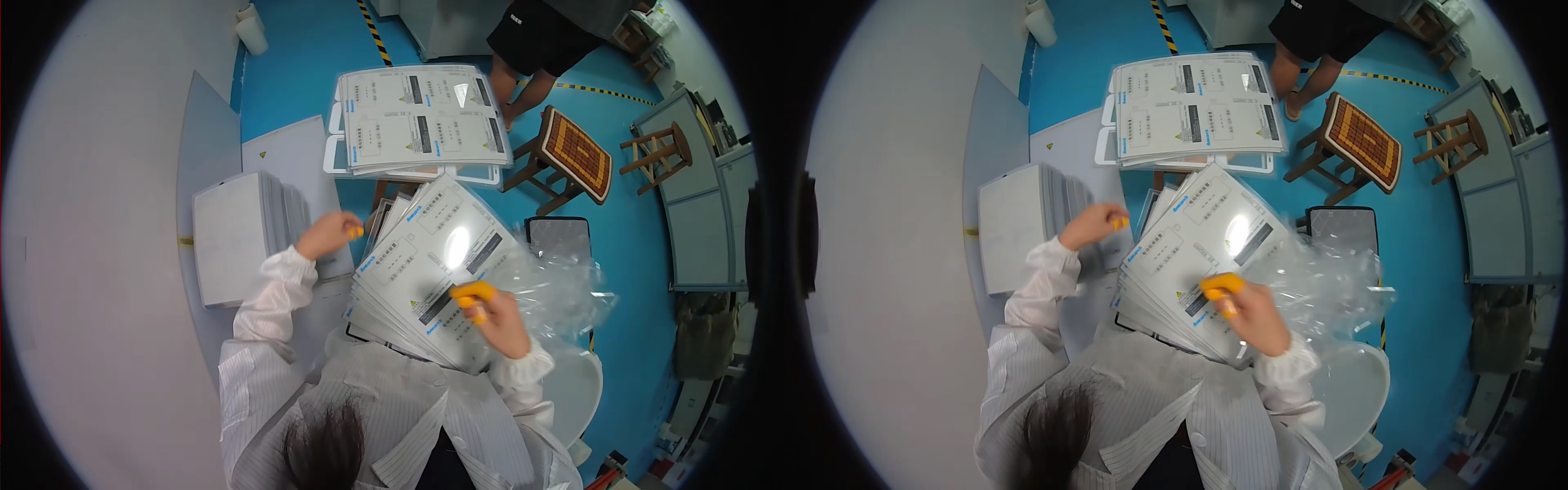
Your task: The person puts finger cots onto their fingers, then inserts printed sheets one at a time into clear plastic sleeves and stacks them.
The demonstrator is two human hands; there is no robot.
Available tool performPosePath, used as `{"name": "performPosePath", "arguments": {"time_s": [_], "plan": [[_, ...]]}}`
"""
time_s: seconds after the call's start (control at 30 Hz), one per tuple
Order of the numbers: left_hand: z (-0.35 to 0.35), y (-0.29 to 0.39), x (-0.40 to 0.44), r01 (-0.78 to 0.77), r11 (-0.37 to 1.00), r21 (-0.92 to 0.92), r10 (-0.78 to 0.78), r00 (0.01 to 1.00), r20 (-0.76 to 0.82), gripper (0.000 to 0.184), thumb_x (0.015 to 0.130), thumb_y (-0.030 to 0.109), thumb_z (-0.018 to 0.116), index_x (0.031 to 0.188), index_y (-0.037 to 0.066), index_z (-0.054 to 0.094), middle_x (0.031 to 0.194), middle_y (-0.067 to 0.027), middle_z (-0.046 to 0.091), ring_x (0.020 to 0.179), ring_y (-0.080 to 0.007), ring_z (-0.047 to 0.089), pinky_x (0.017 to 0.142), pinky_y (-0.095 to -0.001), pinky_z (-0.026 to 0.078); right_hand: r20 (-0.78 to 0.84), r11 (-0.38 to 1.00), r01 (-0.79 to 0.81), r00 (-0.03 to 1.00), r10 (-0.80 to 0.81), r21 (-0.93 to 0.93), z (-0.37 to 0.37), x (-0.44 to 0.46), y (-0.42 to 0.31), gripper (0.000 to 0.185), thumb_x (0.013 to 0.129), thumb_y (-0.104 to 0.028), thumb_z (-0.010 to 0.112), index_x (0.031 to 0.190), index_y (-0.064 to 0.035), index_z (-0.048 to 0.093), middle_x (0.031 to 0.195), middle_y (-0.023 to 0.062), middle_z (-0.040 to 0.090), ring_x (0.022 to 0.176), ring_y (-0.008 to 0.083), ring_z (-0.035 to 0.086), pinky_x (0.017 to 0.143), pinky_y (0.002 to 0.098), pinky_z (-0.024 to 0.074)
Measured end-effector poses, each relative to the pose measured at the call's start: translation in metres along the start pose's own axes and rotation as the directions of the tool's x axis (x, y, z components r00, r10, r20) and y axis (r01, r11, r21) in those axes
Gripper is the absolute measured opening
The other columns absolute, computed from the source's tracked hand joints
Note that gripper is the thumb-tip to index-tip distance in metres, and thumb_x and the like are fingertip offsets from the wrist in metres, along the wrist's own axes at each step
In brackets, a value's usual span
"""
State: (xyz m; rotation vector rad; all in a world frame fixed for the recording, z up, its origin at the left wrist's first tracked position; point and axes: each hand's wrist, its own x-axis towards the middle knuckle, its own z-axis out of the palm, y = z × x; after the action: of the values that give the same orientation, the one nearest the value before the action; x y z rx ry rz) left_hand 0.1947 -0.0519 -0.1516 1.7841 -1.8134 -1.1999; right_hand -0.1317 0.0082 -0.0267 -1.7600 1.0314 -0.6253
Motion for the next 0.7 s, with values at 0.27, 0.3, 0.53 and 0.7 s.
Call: {"name": "performPosePath", "arguments": {"time_s": [0.27,0.3,0.53,0.7], "plan": [[0.034,0.022,-0.069,-0.009,0.999,0.032,0.014,0.986,-0.168,0.017,0.075,0.004,0.058,0.089,0.000,0.065,0.075,-0.0156,0.064,0.064,-0.0236,0.062,0.061,-0.0274,0.048,-0.014,0.982,0.084,0.996,-0.087,-0.169,0.123,0.060,0.068,0.021,0.078,-0.019,0.063,0.088,-0.0001,0.059,0.080,0.0143,0.060,0.067,0.0316,0.060,0.059,0.0375,0.0479],[0.032,0.027,-0.070,-0.026,0.999,-0.039,0.017,0.978,-0.208,0.016,0.074,0.004,0.058,0.088,0.000,0.065,0.073,-0.0142,0.064,0.062,-0.0207,0.062,0.060,-0.0266,0.048,-0.078,0.973,0.068,0.993,-0.087,-0.219,0.129,0.061,0.070,0.026,0.075,-0.022,0.067,0.085,0.0001,0.059,0.082,0.0139,0.060,0.066,0.0317,0.060,0.059,0.0375,0.0484],[0.026,0.035,-0.065,0.072,0.986,-0.149,-0.089,0.990,-0.111,0.012,0.074,0.004,0.063,0.084,-0.002,0.066,0.069,-0.0076,0.065,0.060,-0.0095,0.058,0.056,-0.0224,0.046,-0.142,0.954,-0.045,0.990,0.002,-0.297,0.158,0.066,0.066,0.035,0.067,-0.028,0.074,0.082,-0.0020,0.058,0.086,0.0123,0.057,0.065,0.0314,0.059,0.057,0.0379,0.0476],[0.029,0.028,-0.067,0.094,0.958,-0.271,-0.126,0.986,-0.106,0.010,0.074,0.002,0.063,0.082,-0.002,0.066,0.068,-0.0063,0.064,0.058,-0.0079,0.056,0.055,-0.0206,0.045,-0.344,0.971,-0.129,0.937,0.052,-0.204,0.142,0.074,0.083,0.032,0.063,-0.020,0.077,0.080,-0.0022,0.057,0.080,0.0115,0.057,0.067,0.0309,0.058,0.058,0.0356,0.0463]]}}
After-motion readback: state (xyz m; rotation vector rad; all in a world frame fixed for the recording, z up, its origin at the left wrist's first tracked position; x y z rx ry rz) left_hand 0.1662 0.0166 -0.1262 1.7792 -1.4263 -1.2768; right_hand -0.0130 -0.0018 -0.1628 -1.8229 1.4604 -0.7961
